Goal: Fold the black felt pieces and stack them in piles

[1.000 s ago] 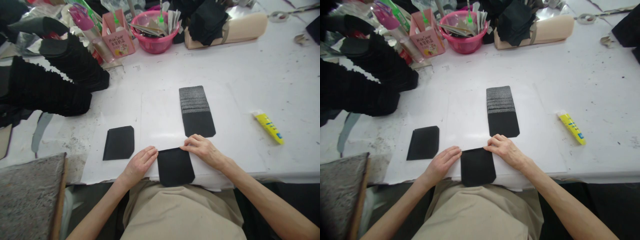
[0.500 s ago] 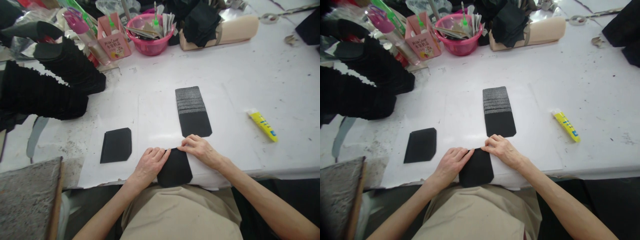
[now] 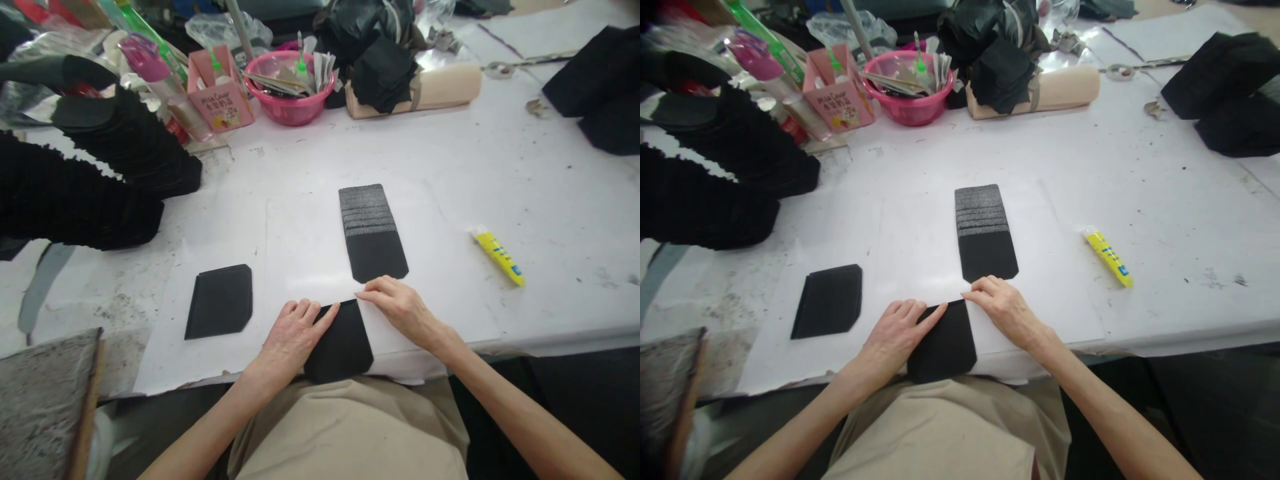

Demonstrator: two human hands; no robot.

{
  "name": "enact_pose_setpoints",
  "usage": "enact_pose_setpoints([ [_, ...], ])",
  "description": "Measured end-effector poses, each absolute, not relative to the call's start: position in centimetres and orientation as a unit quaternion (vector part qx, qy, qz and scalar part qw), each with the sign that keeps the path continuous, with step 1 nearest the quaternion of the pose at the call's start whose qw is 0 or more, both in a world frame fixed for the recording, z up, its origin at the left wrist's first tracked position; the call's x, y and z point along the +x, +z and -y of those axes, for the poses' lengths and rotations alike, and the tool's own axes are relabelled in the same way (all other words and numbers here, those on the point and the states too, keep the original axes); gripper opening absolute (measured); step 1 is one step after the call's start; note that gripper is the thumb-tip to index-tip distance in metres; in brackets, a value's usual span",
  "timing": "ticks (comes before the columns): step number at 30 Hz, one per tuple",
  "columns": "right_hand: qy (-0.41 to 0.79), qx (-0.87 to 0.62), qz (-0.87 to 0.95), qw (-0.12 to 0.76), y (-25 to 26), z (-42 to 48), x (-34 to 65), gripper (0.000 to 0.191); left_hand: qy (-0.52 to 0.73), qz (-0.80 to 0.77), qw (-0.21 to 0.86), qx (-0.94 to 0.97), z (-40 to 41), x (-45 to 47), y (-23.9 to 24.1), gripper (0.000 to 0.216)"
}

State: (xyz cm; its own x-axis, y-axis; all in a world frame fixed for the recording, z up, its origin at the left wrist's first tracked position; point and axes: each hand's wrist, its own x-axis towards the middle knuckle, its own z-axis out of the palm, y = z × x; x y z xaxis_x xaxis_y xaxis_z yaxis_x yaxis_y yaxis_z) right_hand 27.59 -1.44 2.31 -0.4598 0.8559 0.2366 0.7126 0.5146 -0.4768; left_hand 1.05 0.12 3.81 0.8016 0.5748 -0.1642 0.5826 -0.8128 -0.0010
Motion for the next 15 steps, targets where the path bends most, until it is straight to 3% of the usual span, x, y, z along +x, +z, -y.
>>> enact_pose_setpoints([
  [9,0.078,-0.471,0.853,0.210,0.9,2.3,23.8,0.025,-0.019,-0.302,0.017,0.953,0.3,-0.2,2.7,0.051],
  [15,0.086,-0.491,0.846,0.188,1.7,2.3,24.1,0.018,0.089,-0.349,0.023,0.932,1.5,-2.6,1.7,0.033],
])
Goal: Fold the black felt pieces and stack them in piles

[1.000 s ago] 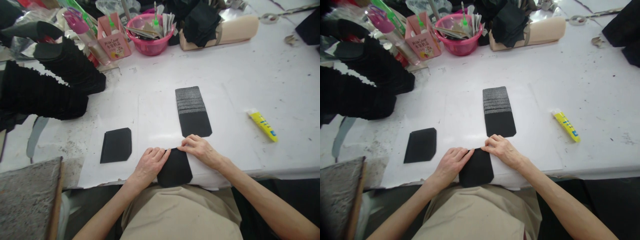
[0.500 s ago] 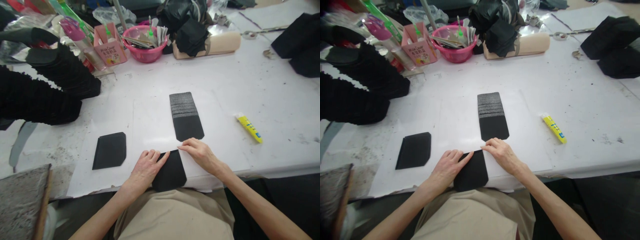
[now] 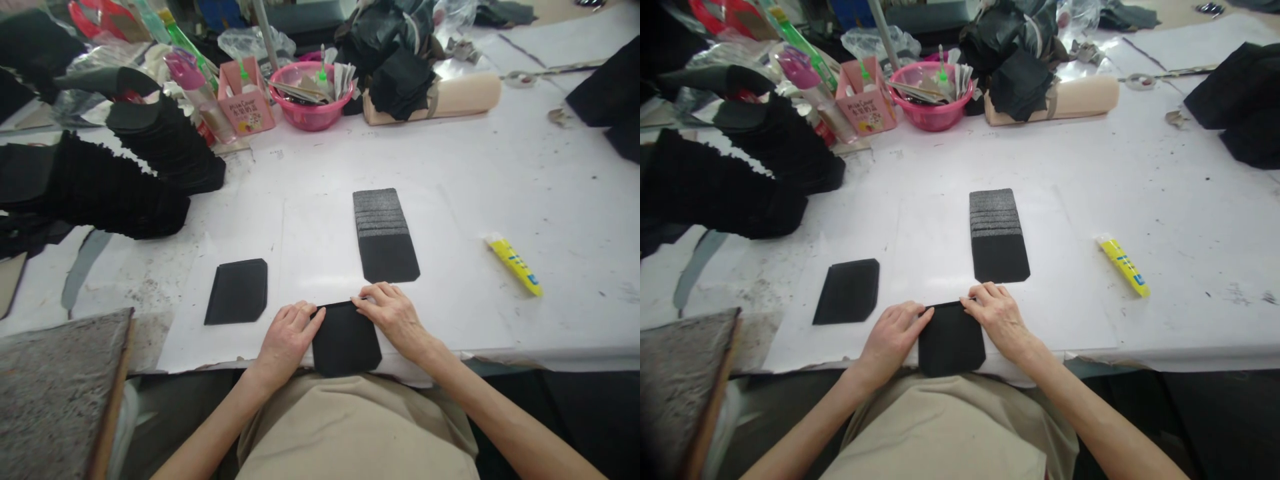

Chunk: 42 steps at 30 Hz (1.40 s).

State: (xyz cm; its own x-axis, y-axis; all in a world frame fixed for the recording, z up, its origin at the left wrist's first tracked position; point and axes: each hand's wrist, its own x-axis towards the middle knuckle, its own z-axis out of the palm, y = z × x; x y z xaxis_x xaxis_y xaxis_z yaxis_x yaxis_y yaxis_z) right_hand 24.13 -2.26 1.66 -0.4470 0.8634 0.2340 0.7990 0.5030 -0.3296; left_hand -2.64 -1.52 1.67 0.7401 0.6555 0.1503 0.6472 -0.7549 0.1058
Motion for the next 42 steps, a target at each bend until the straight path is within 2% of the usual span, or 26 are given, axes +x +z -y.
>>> enact_pose_setpoints([
  [3,0.117,-0.513,0.836,0.157,2.7,1.6,23.6,0.005,0.147,-0.411,0.090,0.895,1.6,-3.3,2.0,0.015],
  [5,0.136,-0.525,0.830,0.131,3.4,1.0,23.3,0.009,0.176,-0.445,0.128,0.869,1.4,-3.1,2.4,0.011],
  [8,0.160,-0.532,0.823,0.115,4.0,0.3,22.9,0.015,0.201,-0.449,0.117,0.863,0.8,-1.8,2.7,0.013],
  [10,0.173,-0.536,0.816,0.130,4.1,0.2,22.7,0.015,0.185,-0.434,0.101,0.876,0.6,-0.3,2.7,0.020],
  [13,0.212,-0.528,0.801,0.188,4.0,0.7,22.8,0.013,0.145,-0.416,0.110,0.891,0.4,1.9,2.8,0.010],
  [16,0.241,-0.505,0.792,0.244,3.5,1.3,24.0,0.012,0.146,-0.403,0.150,0.891,0.2,2.7,3.2,0.017],
  [18,0.191,-0.509,0.794,0.272,2.7,1.2,25.5,0.017,0.173,-0.406,0.200,0.875,-0.2,2.0,3.8,0.018],
  [20,0.092,-0.530,0.793,0.287,1.5,0.5,27.1,0.025,0.220,-0.436,0.262,0.832,-0.5,0.2,4.6,0.016],
  [23,0.000,-0.533,0.804,0.264,-0.6,-0.3,29.1,0.042,0.317,-0.536,0.316,0.716,-0.9,-3.9,6.0,0.018],
  [26,-0.021,-0.519,0.822,0.232,-2.6,-0.2,30.6,0.055,0.401,-0.639,0.282,0.593,-1.4,-8.8,6.3,0.022],
  [28,-0.021,-0.511,0.831,0.218,-3.8,0.1,31.3,0.055,0.411,-0.691,0.218,0.554,-1.9,-11.8,5.5,0.021],
  [32,-0.064,-0.484,0.847,0.209,-4.2,0.2,31.8,0.048,0.294,-0.729,0.073,0.614,-2.9,-15.2,2.7,0.018],
  [35,-0.091,-0.492,0.840,0.210,-2.9,0.2,30.8,0.041,0.255,-0.722,0.026,0.643,-2.9,-15.7,1.2,0.024],
  [38,-0.082,-0.534,0.812,0.221,-1.4,0.2,29.5,0.028,0.269,-0.723,0.001,0.636,-2.7,-15.6,0.8,0.029],
  [42,-0.074,-0.553,0.800,0.223,-0.2,0.1,28.3,0.024,0.348,-0.751,0.001,0.560,-3.1,-15.6,1.2,0.035],
])
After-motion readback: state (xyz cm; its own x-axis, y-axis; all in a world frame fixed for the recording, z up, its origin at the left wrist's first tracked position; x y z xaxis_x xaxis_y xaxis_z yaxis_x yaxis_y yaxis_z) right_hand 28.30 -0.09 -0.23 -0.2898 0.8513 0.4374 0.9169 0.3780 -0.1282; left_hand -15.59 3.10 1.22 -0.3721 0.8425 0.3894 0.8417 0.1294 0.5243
